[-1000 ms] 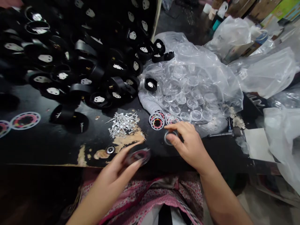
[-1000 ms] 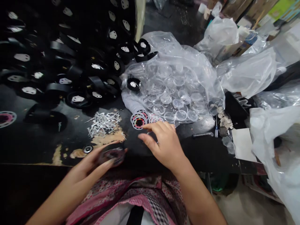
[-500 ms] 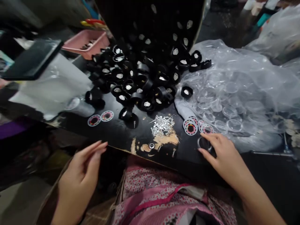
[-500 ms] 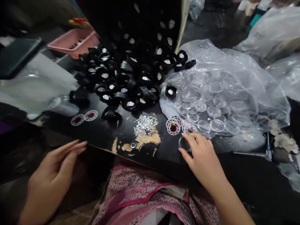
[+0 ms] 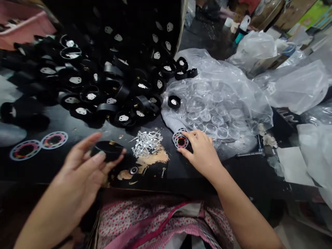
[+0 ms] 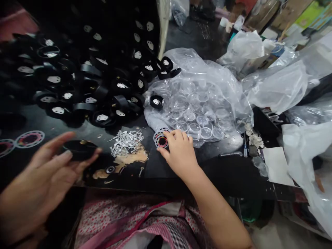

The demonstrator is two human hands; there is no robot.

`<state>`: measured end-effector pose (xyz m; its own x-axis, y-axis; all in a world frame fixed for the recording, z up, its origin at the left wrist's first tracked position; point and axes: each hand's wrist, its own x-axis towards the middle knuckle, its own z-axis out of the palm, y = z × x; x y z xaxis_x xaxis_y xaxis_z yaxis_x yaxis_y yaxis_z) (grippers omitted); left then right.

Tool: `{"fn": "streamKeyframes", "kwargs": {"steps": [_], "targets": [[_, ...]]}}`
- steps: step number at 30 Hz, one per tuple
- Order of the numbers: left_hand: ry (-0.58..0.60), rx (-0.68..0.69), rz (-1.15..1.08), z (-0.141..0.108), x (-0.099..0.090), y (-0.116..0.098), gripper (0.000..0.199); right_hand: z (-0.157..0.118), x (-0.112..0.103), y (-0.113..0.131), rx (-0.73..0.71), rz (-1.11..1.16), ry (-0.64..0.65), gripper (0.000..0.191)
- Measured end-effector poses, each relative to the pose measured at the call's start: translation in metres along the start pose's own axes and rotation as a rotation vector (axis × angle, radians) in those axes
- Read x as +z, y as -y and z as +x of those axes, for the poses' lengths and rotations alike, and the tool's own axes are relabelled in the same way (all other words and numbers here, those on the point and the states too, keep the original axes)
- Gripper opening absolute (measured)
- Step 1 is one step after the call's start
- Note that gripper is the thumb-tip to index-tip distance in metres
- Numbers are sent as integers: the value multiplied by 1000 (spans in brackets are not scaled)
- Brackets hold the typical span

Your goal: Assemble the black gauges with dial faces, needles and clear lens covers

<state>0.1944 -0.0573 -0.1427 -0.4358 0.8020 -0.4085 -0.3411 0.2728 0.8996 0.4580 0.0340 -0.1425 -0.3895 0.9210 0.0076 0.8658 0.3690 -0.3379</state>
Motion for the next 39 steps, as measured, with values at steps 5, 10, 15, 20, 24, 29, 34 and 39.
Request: {"fn": "streamKeyframes", "kwargs": {"steps": [5, 10, 15, 20, 24, 29, 34, 39], "targets": [[181, -150, -219, -31, 23, 19, 21, 8, 6, 6, 91, 112, -16, 32], [213, -183, -239, -38, 43, 25, 29, 7, 5, -9, 171, 517, -99, 14], [194, -278, -343, -40, 51, 22, 31, 8, -1, -16, 122, 622, -131, 17], [169, -206, -482, -42, 63, 18, 39, -1, -12, 6, -91, 508, -124, 12], [239, -240, -448, -39, 75, 22, 37, -15, -19, 25, -99, 639, 153, 19], [256, -255, -397, -40, 80, 32, 27, -22, -21, 30, -134, 737, -38, 23], [248, -228, -276, -49, 80, 42, 32, -20, -17, 39, -147, 727, -49, 24], [309, -81, -42, -46, 73, 52, 39, -21, -16, 39, 44, 832, 40, 3]]}}
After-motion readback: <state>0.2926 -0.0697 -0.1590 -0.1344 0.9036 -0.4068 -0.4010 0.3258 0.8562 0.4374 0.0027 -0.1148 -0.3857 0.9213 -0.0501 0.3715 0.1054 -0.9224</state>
